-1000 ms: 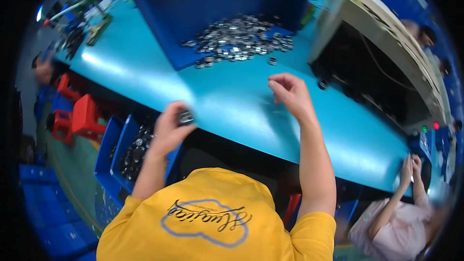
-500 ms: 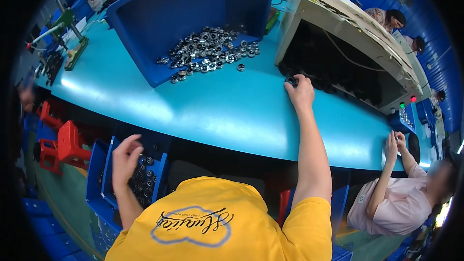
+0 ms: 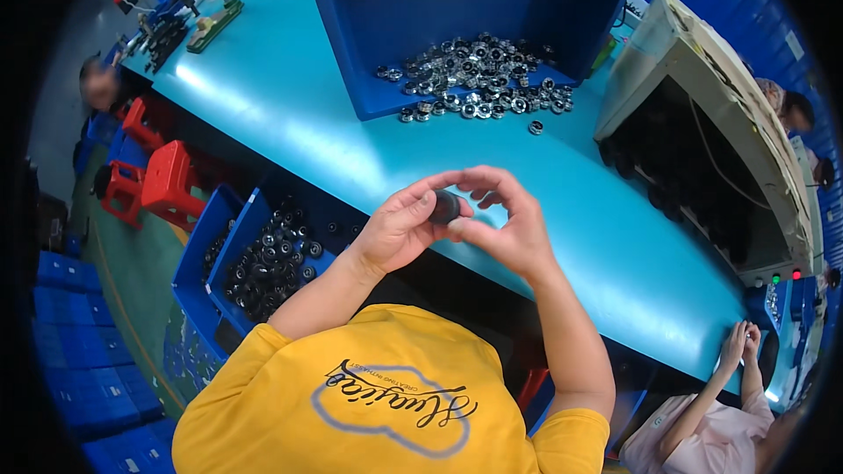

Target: Assembling small metal bearings into plastic housings at a factory workbench.

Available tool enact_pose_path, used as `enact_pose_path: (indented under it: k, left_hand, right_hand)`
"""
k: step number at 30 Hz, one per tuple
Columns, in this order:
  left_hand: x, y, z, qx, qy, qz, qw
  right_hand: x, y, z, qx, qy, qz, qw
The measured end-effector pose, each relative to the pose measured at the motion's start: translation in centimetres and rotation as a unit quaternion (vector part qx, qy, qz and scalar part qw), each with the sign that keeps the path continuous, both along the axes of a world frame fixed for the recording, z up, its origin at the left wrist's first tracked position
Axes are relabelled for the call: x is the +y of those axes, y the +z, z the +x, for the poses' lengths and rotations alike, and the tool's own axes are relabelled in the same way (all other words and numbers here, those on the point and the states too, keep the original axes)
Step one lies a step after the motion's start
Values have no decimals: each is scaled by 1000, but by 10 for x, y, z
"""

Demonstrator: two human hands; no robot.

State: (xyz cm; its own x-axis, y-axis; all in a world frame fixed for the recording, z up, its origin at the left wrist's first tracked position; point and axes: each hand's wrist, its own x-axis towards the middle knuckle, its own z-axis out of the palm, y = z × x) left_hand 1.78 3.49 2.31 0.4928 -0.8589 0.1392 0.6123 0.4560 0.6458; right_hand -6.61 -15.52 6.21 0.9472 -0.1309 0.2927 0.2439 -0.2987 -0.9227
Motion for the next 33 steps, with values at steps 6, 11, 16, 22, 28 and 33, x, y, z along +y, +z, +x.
enact_pose_path:
  k: [6, 11, 16, 22, 28, 33]
  left_hand:
    - [11, 10, -4, -77, 57, 90, 991]
    - [12, 14, -12, -86, 73, 153, 982]
    - [14, 12, -15, -92, 87, 182, 975]
    - [9, 10, -15, -108, 90, 186, 972]
    - [11, 12, -14, -262, 151, 233, 924]
    - [9, 13, -12, -191, 159, 194, 949]
  right_hand:
    - [-100, -43, 68, 41, -261, -261, 928]
    - [-137, -86, 102, 49, -337, -421, 841]
    - [-129, -96, 107, 69, -333, -394, 854]
    - [-131, -92, 99, 62, -317, -361, 875]
    - [-114, -69, 80, 84, -276, -235, 928]
    - [-59, -38, 52, 114, -185, -68, 974]
